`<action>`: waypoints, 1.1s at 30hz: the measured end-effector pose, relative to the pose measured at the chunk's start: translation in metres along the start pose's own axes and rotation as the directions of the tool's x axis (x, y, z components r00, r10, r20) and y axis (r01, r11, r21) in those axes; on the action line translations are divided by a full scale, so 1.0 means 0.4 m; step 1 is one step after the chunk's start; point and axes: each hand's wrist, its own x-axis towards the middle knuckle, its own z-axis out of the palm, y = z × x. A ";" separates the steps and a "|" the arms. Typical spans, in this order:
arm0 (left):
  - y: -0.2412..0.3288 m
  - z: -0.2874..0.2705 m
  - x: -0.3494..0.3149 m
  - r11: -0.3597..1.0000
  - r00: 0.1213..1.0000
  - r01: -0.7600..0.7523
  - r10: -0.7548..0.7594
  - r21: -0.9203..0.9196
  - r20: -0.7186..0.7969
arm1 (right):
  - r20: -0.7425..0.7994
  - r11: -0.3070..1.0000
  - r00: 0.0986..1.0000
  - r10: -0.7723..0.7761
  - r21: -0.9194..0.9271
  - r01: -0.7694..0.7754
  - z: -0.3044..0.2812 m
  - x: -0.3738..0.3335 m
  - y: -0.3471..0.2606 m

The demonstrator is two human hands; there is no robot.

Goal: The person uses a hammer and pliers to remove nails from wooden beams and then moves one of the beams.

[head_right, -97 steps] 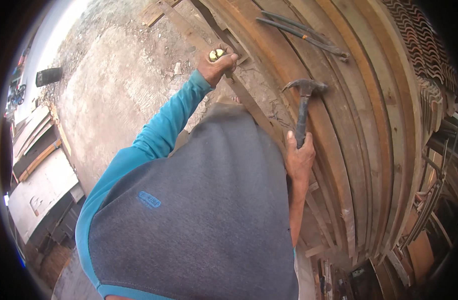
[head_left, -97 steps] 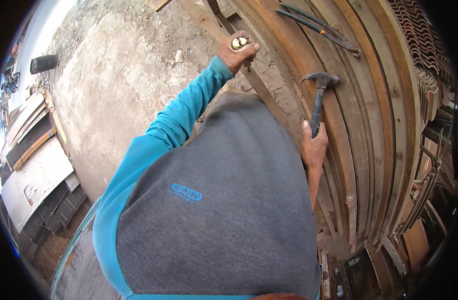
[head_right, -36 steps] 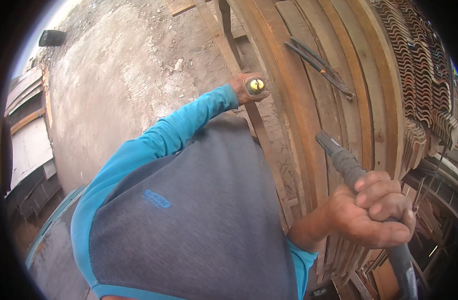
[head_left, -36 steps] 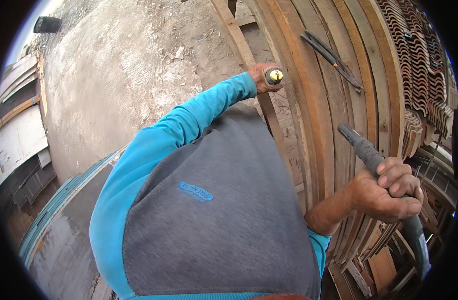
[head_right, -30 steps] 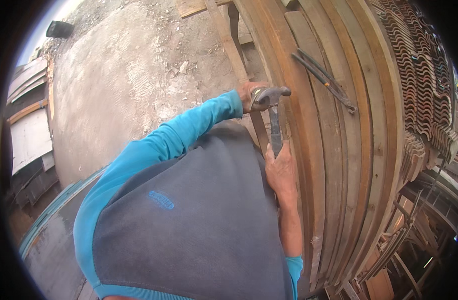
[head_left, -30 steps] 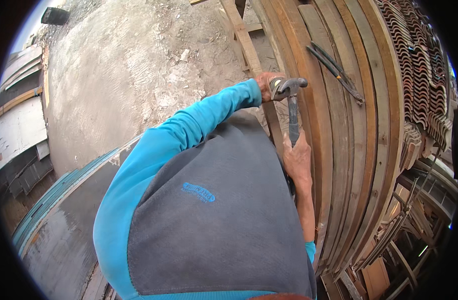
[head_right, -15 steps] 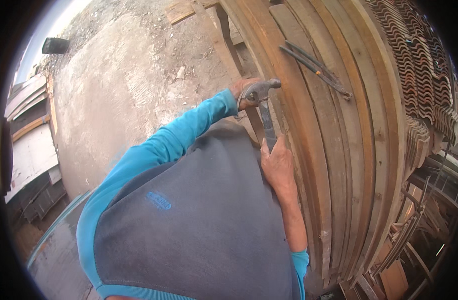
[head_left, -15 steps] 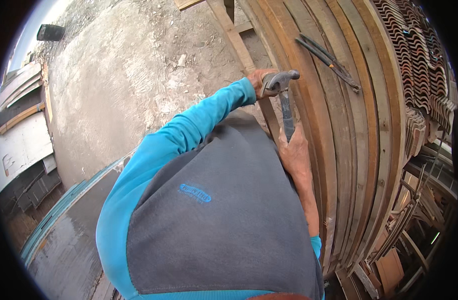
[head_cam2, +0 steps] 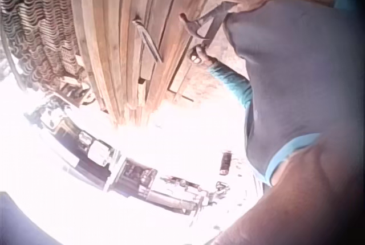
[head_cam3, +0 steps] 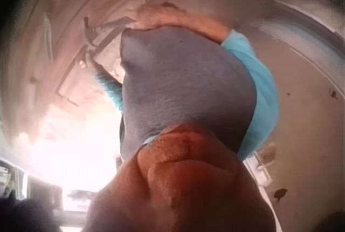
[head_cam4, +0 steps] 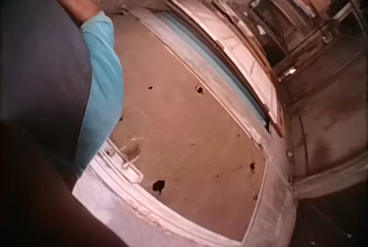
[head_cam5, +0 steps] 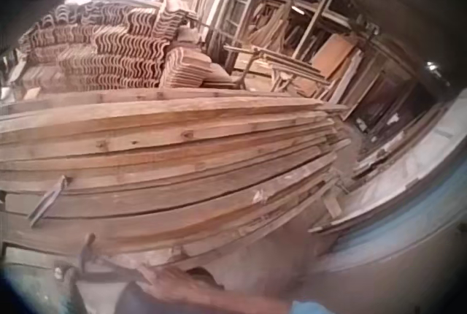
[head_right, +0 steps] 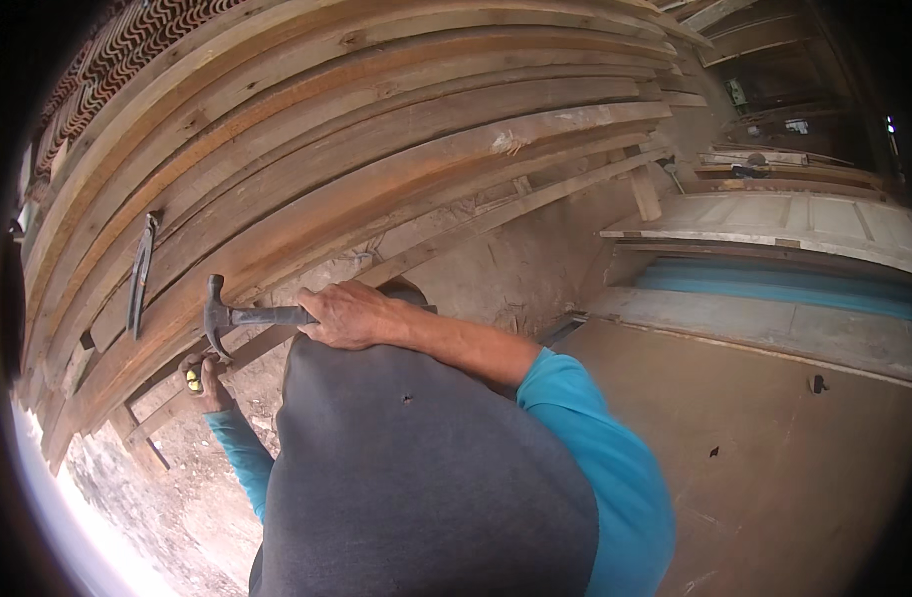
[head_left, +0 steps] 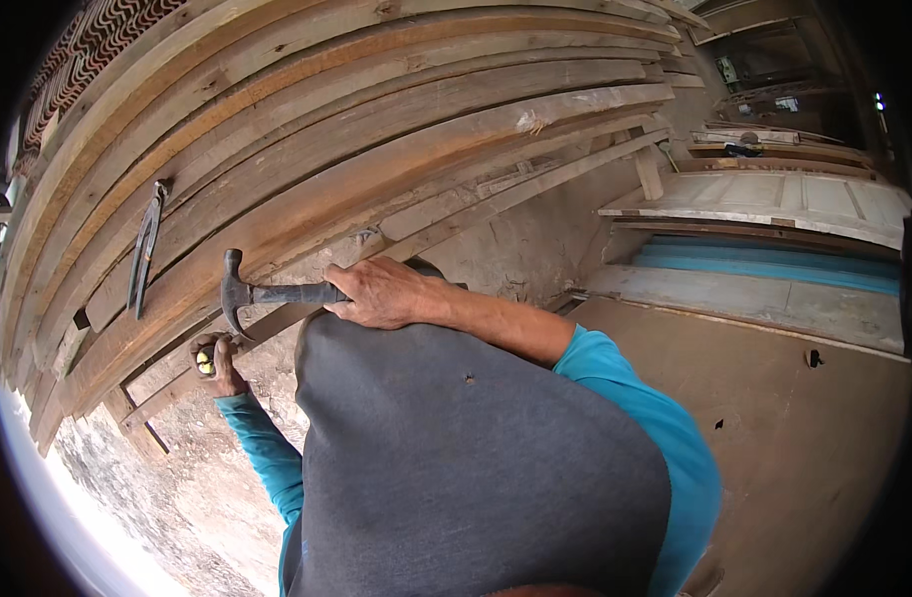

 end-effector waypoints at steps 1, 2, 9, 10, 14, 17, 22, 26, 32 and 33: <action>0.010 0.002 0.003 0.999 0.999 -0.034 0.033 0.019 0.029 | -0.004 0.999 0.999 0.050 0.011 -0.050 -0.007 -0.014 0.003; 0.019 0.004 0.005 1.000 0.999 -0.024 0.024 -0.013 0.030 | -0.003 0.995 0.995 0.100 0.023 -0.100 -0.010 -0.027 0.003; -0.015 -0.021 0.024 0.992 1.000 0.004 -0.001 0.124 -0.024 | -0.006 0.968 0.970 0.242 0.064 -0.241 -0.032 -0.030 -0.002; -0.012 -0.012 0.023 0.998 0.998 0.008 -0.004 0.062 -0.062 | -0.030 0.967 0.967 0.253 0.028 -0.252 -0.019 -0.024 0.011; 0.081 0.065 0.017 0.956 0.961 0.097 -0.018 0.278 -0.274 | -0.123 0.989 0.982 0.146 0.040 -0.142 0.026 0.002 0.019; 0.067 0.079 0.034 0.863 0.954 0.102 0.056 0.495 -0.295 | -0.119 0.982 0.976 0.184 -0.006 -0.186 0.044 0.018 -0.003; 0.056 0.066 -0.023 0.954 0.983 0.038 0.018 0.297 -0.183 | -0.041 0.968 0.974 0.225 -0.108 -0.228 0.043 0.042 0.021; 0.070 0.086 -0.005 0.965 0.987 -0.015 0.056 0.262 -0.149 | -0.084 0.975 0.979 0.187 -0.104 -0.195 0.008 0.053 0.039; 0.074 0.028 0.002 0.980 0.999 -0.045 0.045 0.195 0.003 | -0.058 0.953 0.983 0.173 -0.243 -0.182 -0.002 0.069 0.079; 0.091 0.019 0.000 0.983 0.998 0.004 -0.017 0.182 0.068 | -0.067 0.967 0.994 0.084 -0.233 -0.098 0.009 0.067 0.118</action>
